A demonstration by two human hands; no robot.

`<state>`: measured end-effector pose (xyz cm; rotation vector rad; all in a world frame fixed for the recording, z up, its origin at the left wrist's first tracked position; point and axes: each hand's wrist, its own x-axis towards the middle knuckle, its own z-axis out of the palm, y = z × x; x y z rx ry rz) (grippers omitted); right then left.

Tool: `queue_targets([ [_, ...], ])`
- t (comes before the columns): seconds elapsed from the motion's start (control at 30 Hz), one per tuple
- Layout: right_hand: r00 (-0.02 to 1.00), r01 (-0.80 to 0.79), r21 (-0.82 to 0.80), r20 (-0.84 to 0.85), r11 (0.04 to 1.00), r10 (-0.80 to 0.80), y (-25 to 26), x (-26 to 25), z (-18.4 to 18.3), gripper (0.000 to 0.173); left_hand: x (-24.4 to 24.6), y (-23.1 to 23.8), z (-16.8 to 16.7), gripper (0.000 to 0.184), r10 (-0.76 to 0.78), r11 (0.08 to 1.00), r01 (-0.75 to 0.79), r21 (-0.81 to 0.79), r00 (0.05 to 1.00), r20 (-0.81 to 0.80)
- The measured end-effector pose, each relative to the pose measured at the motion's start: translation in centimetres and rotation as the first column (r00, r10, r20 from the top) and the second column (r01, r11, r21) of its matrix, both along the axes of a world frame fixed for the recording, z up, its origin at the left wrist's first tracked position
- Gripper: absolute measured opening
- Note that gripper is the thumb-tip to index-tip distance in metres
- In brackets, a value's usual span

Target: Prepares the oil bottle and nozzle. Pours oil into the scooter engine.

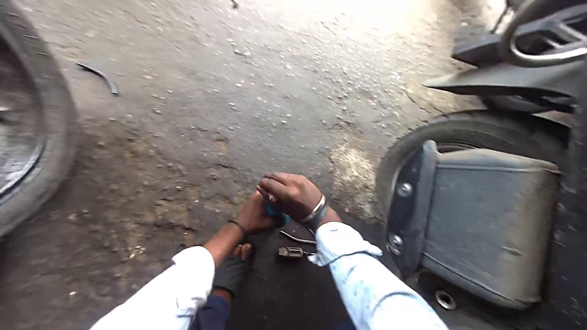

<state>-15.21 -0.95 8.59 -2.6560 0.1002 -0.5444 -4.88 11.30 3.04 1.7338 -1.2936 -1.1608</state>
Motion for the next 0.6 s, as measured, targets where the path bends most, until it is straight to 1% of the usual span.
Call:
queue_targets([
  [0.07,0.984,-0.174,-0.121,0.015,0.977,0.177,0.3,1.3,1.4,0.014,0.6,0.0,1.0,0.04,-0.073,0.991,0.07,0.111,0.997,0.021],
  [0.1,0.973,-0.225,-0.168,0.02,0.96,0.231,0.5,1.6,2.2,0.014,0.9,0.0,1.2,0.039,-0.099,0.989,0.094,0.115,0.994,0.035],
  [0.13,0.966,-0.248,-0.197,0.018,0.948,0.257,0.7,1.4,3.0,0.014,1.2,0.1,1.3,0.042,-0.088,0.995,0.085,0.057,0.995,0.051],
  [0.17,0.967,-0.248,-0.212,0.011,0.945,0.256,1.1,0.8,3.7,0.016,1.4,0.4,1.2,0.045,-0.068,0.997,0.07,-0.042,0.996,0.05],
  [0.2,0.971,-0.229,-0.219,0.011,0.948,0.237,1.6,0.1,4.3,0.016,1.6,0.7,0.5,0.047,-0.054,0.983,0.06,-0.172,0.998,0.039],
  [0.23,0.977,-0.2,-0.211,0.029,0.957,0.211,2.3,-0.6,4.7,0.015,1.5,0.5,-0.8,0.044,-0.042,0.951,0.049,-0.304,0.999,0.031],
  [0.27,0.982,-0.163,-0.181,0.063,0.97,0.177,3.4,-1.0,5.3,0.015,1.2,0.1,-1.6,0.035,-0.043,0.934,0.047,-0.354,0.999,0.019],
  [0.3,0.985,-0.109,-0.124,0.117,0.986,0.124,4.8,-1.1,6.3,0.015,0.9,-0.3,-1.1,0.025,-0.079,0.951,0.081,-0.297,0.997,0.018],
  [0.33,0.982,-0.049,-0.058,0.177,0.997,0.059,6.5,-0.7,8.0,0.014,0.8,-0.7,0.7,0.022,-0.141,0.977,0.14,-0.16,0.99,0.005],
  [0.37,0.97,0.018,0.025,0.242,1.0,-0.024,8.1,0.0,10.0,0.013,0.5,-1.1,1.4,0.021,-0.175,0.979,0.176,-0.103,0.984,0.027],
  [0.4,0.948,0.089,0.108,0.295,0.99,-0.117,9.2,0.6,12.1,0.012,-0.1,-1.2,-0.1,0.021,-0.163,0.965,0.169,-0.199,0.985,0.05],
  [0.43,0.919,0.16,0.175,0.333,0.971,-0.211,9.6,1.0,13.8,0.011,-0.8,-1.3,-2.8,0.024,-0.095,0.917,0.115,-0.383,0.993,0.071],
  [0.47,0.882,0.248,0.208,0.355,0.946,-0.31,9.3,1.3,15.0,0.011,-0.8,-1.4,-3.2,0.031,-0.076,0.913,0.086,-0.399,0.996,0.04],
  [0.5,0.848,0.34,0.201,0.357,0.919,-0.392,8.4,1.4,15.8,0.011,-0.3,-1.1,-2.3,0.037,-0.094,0.94,0.091,-0.33,0.996,0.005],
  [0.53,0.819,0.413,0.174,0.359,0.894,-0.448,6.9,1.5,16.1,0.012,-0.2,-1.0,-2.0,0.039,-0.091,0.954,0.083,-0.288,0.996,-0.015],
  [0.6,0.786,0.536,0.102,0.303,0.838,-0.539,3.7,1.5,15.8,0.016,-0.3,-1.1,-2.6,0.034,-0.078,0.962,0.071,-0.265,0.997,-0.013],
])
